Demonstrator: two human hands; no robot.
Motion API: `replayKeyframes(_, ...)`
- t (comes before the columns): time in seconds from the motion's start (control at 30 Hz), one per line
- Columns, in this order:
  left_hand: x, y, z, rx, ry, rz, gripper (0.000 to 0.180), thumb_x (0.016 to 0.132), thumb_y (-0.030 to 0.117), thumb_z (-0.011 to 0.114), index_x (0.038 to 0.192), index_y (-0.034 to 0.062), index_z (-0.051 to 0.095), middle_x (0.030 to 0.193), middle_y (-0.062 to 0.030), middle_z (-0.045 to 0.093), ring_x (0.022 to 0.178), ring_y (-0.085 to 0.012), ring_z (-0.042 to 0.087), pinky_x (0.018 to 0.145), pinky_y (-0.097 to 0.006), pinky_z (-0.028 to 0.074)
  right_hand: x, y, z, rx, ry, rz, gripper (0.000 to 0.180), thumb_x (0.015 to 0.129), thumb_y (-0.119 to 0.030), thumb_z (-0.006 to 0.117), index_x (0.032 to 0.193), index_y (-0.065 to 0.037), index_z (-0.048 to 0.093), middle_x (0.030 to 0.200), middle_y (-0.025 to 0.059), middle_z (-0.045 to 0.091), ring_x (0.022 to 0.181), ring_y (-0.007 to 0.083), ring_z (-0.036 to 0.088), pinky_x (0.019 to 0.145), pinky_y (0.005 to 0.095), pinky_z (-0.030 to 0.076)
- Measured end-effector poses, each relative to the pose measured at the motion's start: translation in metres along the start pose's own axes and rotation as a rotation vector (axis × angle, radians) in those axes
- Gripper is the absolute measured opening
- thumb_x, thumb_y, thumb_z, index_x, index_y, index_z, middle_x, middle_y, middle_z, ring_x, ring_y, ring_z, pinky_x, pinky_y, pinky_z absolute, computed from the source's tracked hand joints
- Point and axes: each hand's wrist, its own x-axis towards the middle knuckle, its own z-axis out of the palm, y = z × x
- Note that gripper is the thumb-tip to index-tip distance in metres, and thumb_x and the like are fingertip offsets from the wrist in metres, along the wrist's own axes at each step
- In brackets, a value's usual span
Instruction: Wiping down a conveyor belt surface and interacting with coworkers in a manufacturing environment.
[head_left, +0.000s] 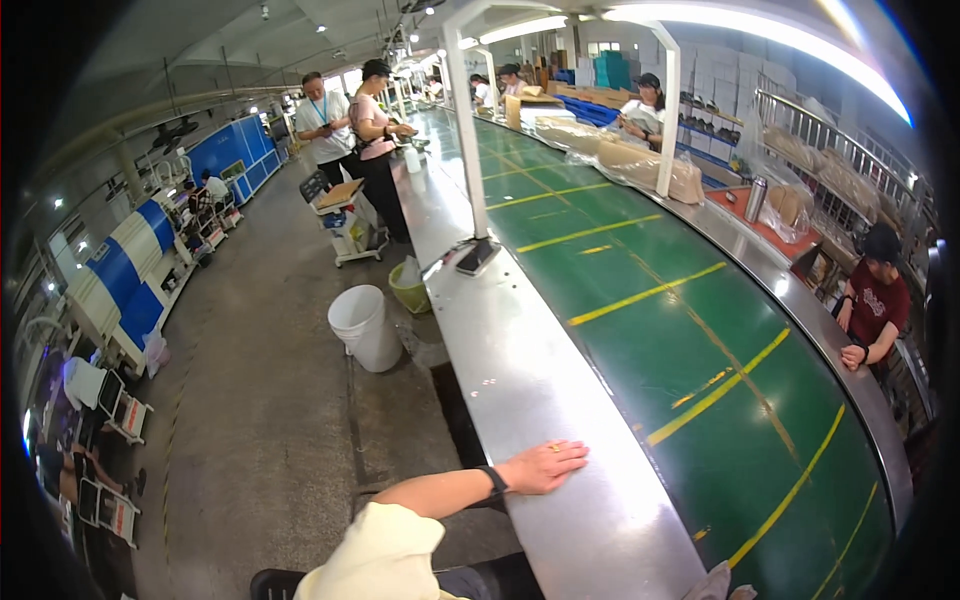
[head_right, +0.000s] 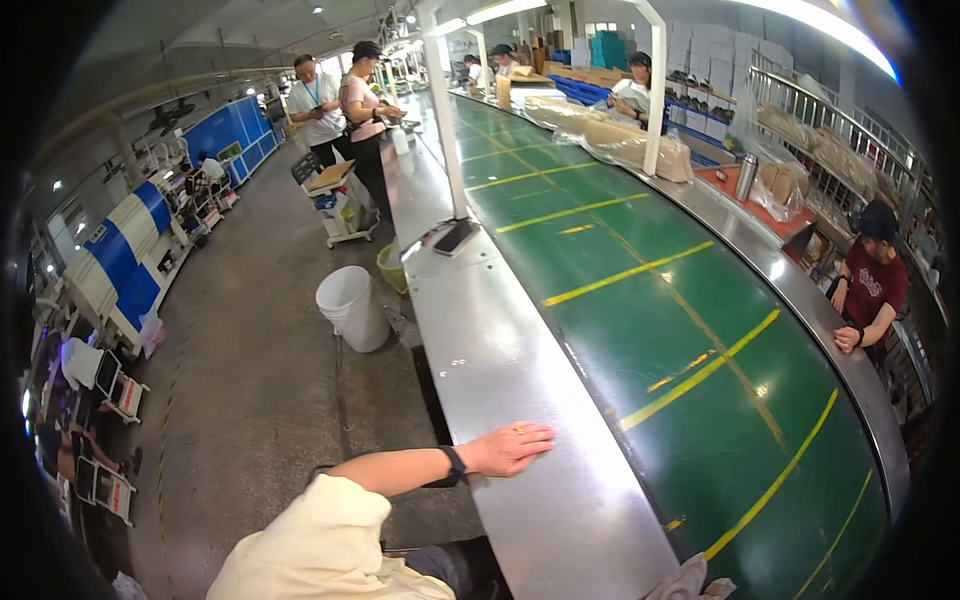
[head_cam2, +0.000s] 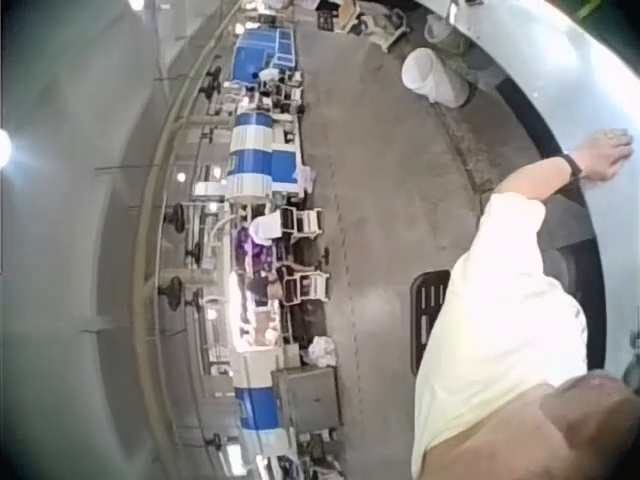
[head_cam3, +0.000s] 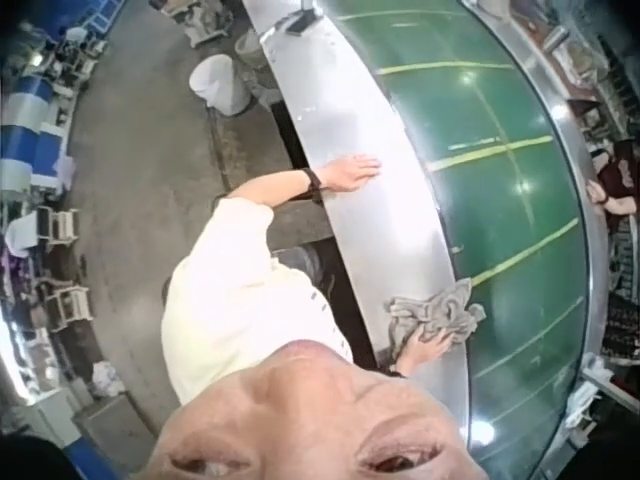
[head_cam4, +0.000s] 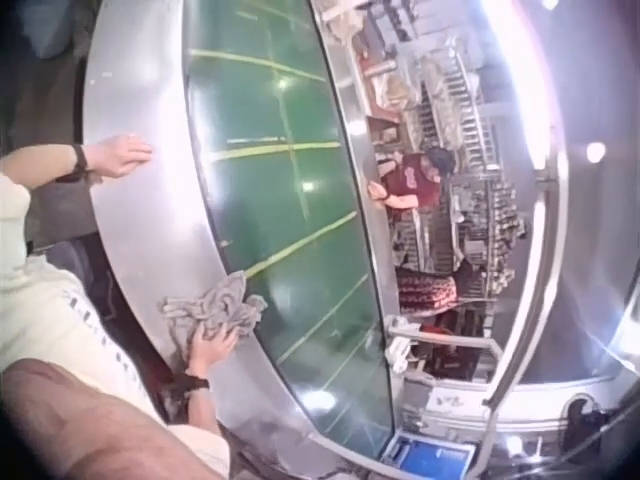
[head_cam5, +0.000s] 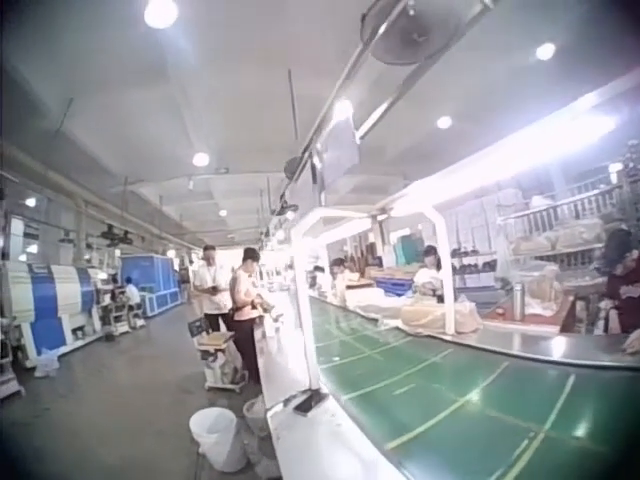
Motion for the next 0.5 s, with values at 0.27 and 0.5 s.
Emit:
replayKeyframes(0.27, -0.008, -0.001, 0.005, 0.218, 0.005, 0.048, 0.037, 0.084, 0.010, 0.051, 0.120, 0.0010, 0.051, 0.130, -0.0174, 0.049, 0.122, -0.0306, 0.046, 0.102, -0.042, 0.036, 0.001, 0.005, 0.022, -0.106, 0.120, -0.055, 0.058, 0.075, -0.041, 0.070, 0.119, -0.006, 0.059, 0.133, 0.0221, 0.047, 0.117, 0.0427, 0.046, 0.097, 0.0489, 0.040)
replayKeyframes(0.5, -0.008, 0.014, 0.016, 0.250, -0.036, 0.035, 0.037, 0.086, 0.016, 0.050, 0.121, 0.0046, 0.052, 0.128, -0.0191, 0.048, 0.118, -0.0322, 0.048, 0.095, -0.045, 0.039, -0.006, 0.009, 0.035, 0.070, -0.063, 0.079, 0.070, 0.067, -0.029, 0.072, 0.129, -0.007, 0.046, 0.140, 0.0248, 0.033, 0.125, 0.0451, 0.033, 0.101, 0.0534, 0.034)
